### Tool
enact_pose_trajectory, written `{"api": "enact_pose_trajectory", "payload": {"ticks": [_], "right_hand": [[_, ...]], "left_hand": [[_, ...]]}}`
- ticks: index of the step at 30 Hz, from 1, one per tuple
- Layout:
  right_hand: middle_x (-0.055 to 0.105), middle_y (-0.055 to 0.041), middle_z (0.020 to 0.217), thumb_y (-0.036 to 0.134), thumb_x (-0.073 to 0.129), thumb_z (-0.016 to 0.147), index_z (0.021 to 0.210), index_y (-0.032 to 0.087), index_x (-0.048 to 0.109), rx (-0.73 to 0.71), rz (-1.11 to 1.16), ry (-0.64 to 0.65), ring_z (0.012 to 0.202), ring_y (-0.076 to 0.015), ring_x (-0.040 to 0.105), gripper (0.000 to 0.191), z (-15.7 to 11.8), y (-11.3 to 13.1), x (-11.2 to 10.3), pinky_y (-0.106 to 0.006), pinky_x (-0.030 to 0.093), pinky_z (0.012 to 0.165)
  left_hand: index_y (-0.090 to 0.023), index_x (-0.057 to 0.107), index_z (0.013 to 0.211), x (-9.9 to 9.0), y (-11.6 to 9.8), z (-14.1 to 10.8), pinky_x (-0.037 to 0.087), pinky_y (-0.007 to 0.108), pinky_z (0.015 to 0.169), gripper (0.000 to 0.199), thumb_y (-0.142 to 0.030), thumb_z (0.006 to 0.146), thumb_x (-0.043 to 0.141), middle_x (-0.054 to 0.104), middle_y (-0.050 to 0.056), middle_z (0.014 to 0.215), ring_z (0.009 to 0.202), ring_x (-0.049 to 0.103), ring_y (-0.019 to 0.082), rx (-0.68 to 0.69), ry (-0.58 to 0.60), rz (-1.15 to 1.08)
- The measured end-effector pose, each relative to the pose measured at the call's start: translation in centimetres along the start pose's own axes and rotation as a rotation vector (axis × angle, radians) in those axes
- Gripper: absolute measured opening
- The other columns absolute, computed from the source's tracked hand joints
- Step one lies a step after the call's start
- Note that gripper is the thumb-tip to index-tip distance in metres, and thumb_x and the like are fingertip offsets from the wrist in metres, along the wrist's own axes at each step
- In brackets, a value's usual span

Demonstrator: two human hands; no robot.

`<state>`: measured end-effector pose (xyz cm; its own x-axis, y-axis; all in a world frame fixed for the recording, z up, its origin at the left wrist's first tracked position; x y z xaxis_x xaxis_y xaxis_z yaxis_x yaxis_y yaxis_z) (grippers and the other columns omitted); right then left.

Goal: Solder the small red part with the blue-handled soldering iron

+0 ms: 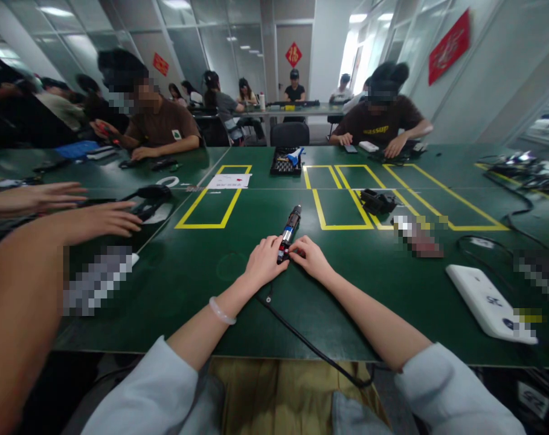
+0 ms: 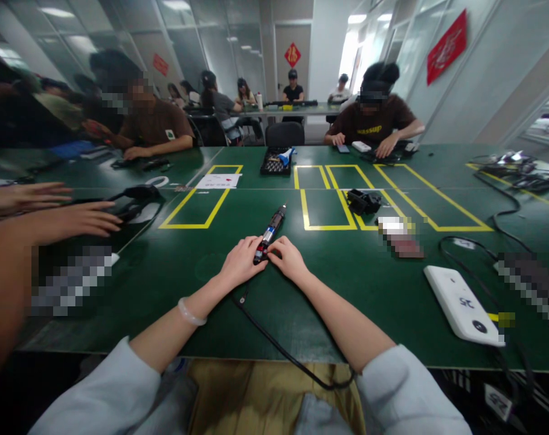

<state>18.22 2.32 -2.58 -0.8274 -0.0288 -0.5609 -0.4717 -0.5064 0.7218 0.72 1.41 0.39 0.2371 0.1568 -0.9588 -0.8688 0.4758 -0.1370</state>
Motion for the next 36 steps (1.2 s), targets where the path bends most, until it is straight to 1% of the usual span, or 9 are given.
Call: {"api": "enact_pose_trajectory", "payload": {"ticks": [7, 12, 15, 19, 22, 24, 30, 33, 36], "right_hand": [[0.063, -0.0037, 0.085, 0.02, 0.057, 0.087, 0.091, 0.019, 0.068, 0.007, 0.017, -0.02, 0.071, -0.014, 0.057, 0.012, -0.1, 0.2, -0.3, -0.028, 0.046, 0.071], [0.069, -0.0037, 0.089, 0.023, 0.056, 0.087, 0.096, 0.018, 0.066, 0.059, 0.133, -0.011, 0.074, -0.0146, 0.061, 0.014, -0.3, 0.4, -0.6, -0.028, 0.048, 0.073], [0.069, -0.0034, 0.093, 0.024, 0.057, 0.087, 0.1, 0.018, 0.064, 0.052, 0.19, 0.011, 0.075, -0.0139, 0.061, 0.016, -0.3, 0.6, -0.7, -0.028, 0.049, 0.074], [0.067, -0.003, 0.092, 0.024, 0.057, 0.086, 0.101, 0.018, 0.063, 0.046, 0.17, 0.019, 0.076, -0.0134, 0.059, 0.017, -0.3, 0.6, -0.7, -0.027, 0.048, 0.073], [0.066, -0.0029, 0.088, 0.025, 0.055, 0.087, 0.101, 0.018, 0.063, 0.056, 0.149, 0.012, 0.076, -0.0134, 0.059, 0.017, -0.3, 0.2, -0.8, -0.027, 0.048, 0.072], [0.065, -0.0028, 0.087, 0.025, 0.055, 0.087, 0.1, 0.018, 0.063, 0.064, 0.146, 0.017, 0.074, -0.0132, 0.058, 0.017, -0.3, 0.0, -0.8, -0.027, 0.047, 0.071], [0.065, -0.0026, 0.085, 0.025, 0.055, 0.087, 0.096, 0.018, 0.064, 0.086, 0.135, 0.039, 0.073, -0.013, 0.057, 0.015, -0.3, 0.1, -0.9, -0.027, 0.047, 0.07], [0.065, -0.0027, 0.085, 0.025, 0.055, 0.087, 0.096, 0.017, 0.065, 0.089, 0.134, 0.039, 0.074, -0.0135, 0.058, 0.015, -0.3, 0.1, -0.8, -0.027, 0.047, 0.071], [0.065, -0.0025, 0.085, 0.024, 0.056, 0.087, 0.095, 0.018, 0.065, 0.084, 0.131, 0.045, 0.074, -0.0137, 0.058, 0.014, -0.3, 0.1, -0.7, -0.027, 0.047, 0.071]], "left_hand": [[-0.017, 0.041, 0.138, 0.1, -0.7, 0.6, 0.044, 0.037, 0.088, 0.061, -0.048, 0.087, 0.053, 0.052, 0.014, 0.119, 0.107, 0.052, 0.027, -0.062, -0.002, 0.08], [-0.017, 0.039, 0.141, 0.0, -1.1, 1.2, 0.044, 0.037, 0.084, 0.062, -0.049, 0.089, 0.049, 0.053, 0.014, 0.114, 0.104, 0.053, 0.028, -0.113, 0.001, 0.125], [-0.02, 0.037, 0.142, 0.0, -0.7, 1.3, 0.044, 0.036, 0.084, 0.063, -0.049, 0.089, 0.05, 0.052, 0.013, 0.116, 0.106, 0.051, 0.027, -0.13, 0.024, 0.12], [-0.022, 0.036, 0.144, -0.2, 0.6, 1.2, 0.044, 0.035, 0.084, 0.063, -0.05, 0.089, 0.049, 0.052, 0.013, 0.118, 0.107, 0.051, 0.027, -0.145, 0.039, 0.124], [-0.02, 0.035, 0.145, -0.5, 2.5, 1.1, 0.044, 0.036, 0.085, 0.064, -0.052, 0.09, 0.046, 0.051, 0.014, 0.121, 0.106, 0.051, 0.028, -0.176, 0.046, 0.142], [-0.019, 0.035, 0.145, -0.8, 4.3, 1.0, 0.044, 0.037, 0.085, 0.065, -0.053, 0.091, 0.042, 0.05, 0.015, 0.124, 0.106, 0.051, 0.029, -0.221, 0.058, 0.155], [-0.021, 0.033, 0.147, -2.2, 11.8, 0.2, 0.043, 0.043, 0.091, 0.07, -0.058, 0.088, 0.039, 0.047, 0.017, 0.13, 0.113, 0.049, 0.034, -0.435, 0.123, 0.174], [-0.02, 0.032, 0.148, -3.2, 15.6, -0.8, 0.042, 0.047, 0.093, 0.072, -0.06, 0.087, 0.036, 0.043, 0.02, 0.134, 0.117, 0.046, 0.037, -0.571, 0.144, 0.17], [-0.02, 0.034, 0.146, -4.3, 18.7, -2.0, 0.042, 0.05, 0.093, 0.073, -0.061, 0.086, 0.038, 0.041, 0.021, 0.137, 0.121, 0.044, 0.04, -0.689, 0.141, 0.155]]}}
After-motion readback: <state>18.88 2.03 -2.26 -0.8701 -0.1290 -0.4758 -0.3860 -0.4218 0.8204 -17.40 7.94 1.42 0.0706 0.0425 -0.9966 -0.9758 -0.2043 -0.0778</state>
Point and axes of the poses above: each hand's wrist, its own z-axis towards the middle knuckle, its own x-axis out of the palm, y = z × x, the point moved 1 cm from there along z, towards the middle knuckle
